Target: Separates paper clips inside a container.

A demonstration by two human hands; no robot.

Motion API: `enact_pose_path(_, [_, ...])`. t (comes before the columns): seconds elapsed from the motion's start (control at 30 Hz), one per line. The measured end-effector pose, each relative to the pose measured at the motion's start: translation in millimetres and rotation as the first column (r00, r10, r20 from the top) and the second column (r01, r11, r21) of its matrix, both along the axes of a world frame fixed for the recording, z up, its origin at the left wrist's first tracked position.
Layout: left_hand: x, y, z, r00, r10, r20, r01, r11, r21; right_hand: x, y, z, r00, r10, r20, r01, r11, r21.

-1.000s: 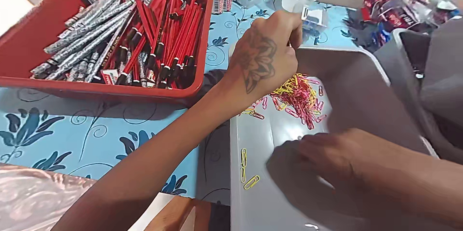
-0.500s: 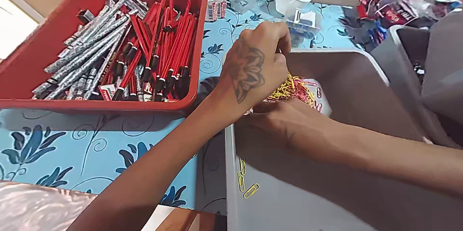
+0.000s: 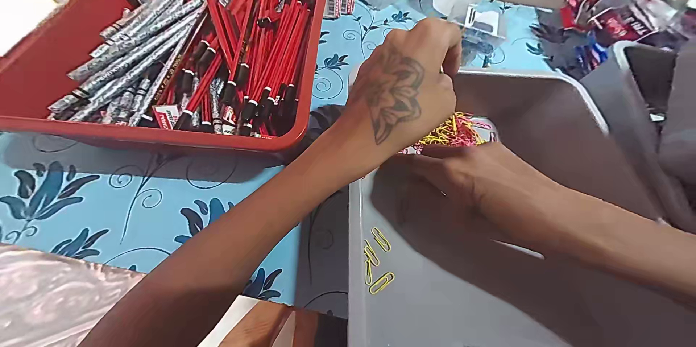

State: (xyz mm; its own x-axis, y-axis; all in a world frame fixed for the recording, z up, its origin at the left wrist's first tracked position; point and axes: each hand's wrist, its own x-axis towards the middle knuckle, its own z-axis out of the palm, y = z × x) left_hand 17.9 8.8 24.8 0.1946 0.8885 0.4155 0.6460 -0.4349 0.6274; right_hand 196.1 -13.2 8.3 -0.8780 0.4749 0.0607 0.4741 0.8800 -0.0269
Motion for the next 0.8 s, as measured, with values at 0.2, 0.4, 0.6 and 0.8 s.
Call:
enact_pose_path(0.2, [0,0,0,1.0,0.004,-0.014,-0.005,1.0,-0.023,-4,9,10,0.999,-0.037,-0.034,0.039,0.998,0.05])
enact_pose_path(0.4, [0,-1,-1,0.999,0.0,-0.051,-0.003,0.998,-0.06,-5,19,8,0.989,-0.019,-0.145,0.013,0.999,-0.044])
enact_pose_path(0.6, [-8,-14,6,0.886,-0.175,-0.43,0.126,0.982,-0.14,3,21,11,0.993,-0.113,-0.034,0.111,0.993,-0.049])
enact_pose_path(0.8, [-22,-14,7,0.702,-0.43,-0.568,0.24,0.893,-0.38,8,27,17,0.991,-0.129,0.025,0.131,0.975,-0.182])
